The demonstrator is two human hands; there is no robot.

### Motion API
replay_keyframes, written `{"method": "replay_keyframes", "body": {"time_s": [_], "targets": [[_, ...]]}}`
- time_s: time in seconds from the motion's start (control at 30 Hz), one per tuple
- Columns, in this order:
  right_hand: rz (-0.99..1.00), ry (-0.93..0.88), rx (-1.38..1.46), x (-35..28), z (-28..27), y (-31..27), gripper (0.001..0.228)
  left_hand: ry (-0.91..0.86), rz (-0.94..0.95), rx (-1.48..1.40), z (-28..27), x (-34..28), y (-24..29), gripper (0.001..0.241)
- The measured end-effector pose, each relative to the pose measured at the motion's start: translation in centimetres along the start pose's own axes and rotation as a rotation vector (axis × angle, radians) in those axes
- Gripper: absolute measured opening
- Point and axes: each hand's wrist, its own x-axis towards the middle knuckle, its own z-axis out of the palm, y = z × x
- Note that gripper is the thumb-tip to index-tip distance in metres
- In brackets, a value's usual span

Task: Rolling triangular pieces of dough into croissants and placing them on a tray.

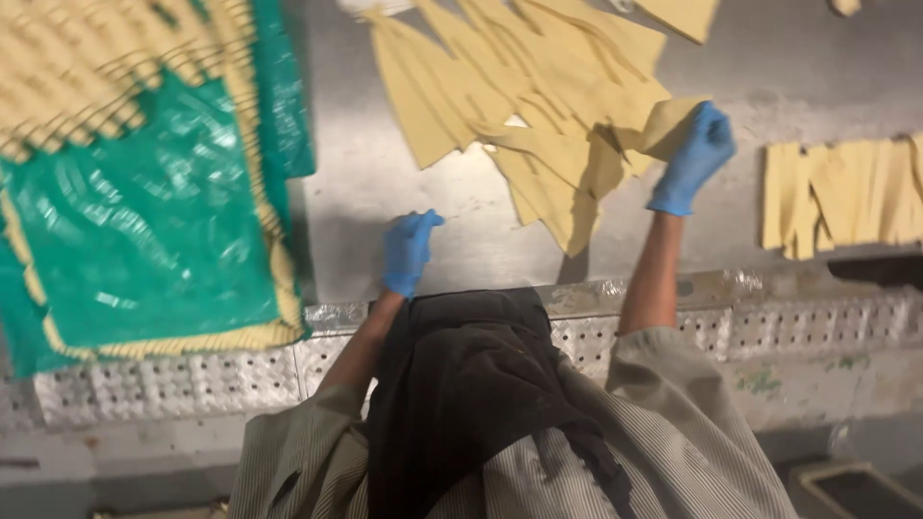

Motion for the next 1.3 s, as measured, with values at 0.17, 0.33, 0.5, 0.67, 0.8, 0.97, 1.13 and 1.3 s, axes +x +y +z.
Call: {"method": "replay_keyframes", "body": {"time_s": [0.17, 0.33, 0.5, 0.67, 0.8, 0.97, 1.13, 1.3], "targets": [[0.074, -0.373, 0.12, -0.1, 9.2, -12.0, 0.031, 0.115, -0.64, -0.552, -2.6, 0.6, 3.6, 0.029], [0.094, -0.625, 0.275, -0.3, 20.8, -15.8, 0.04, 0.218, -0.651, -0.768, -3.8, 1.2, 2.1, 0.026], [-0.196, -0.654, 0.338, -4.2, 29.1, -16.3, 0.019, 0.303, -0.614, -1.326, -6.7, 3.9, 1.0, 0.061], [-0.478, -0.972, 0.086, -18.8, 28.1, -20.5, 0.019, 0.477, -0.533, -1.634, -5.5, 3.5, -0.4, 0.067], [-0.546, -1.246, -0.254, -30.4, 23.1, -19.4, 0.038, 0.695, -0.406, -2.258, 3.7, -1.4, -7.4, 0.066], [-0.207, -1.085, -0.103, -34.3, 19.0, -12.5, 0.038, 0.847, -1.078, -1.828, 4.5, -2.9, -7.6, 0.041], [1.067, -1.088, 0.317, -31.5, 23.1, -3.4, 0.054, 0.822, -1.038, -1.648, 6.7, -5.6, -8.2, 0.039], [1.65, -1.25, 0.755, -29.8, 29.0, -7.3, 0.049, 0.758, -0.991, -1.914, 1.4, -4.8, -2.6, 0.045]]}}
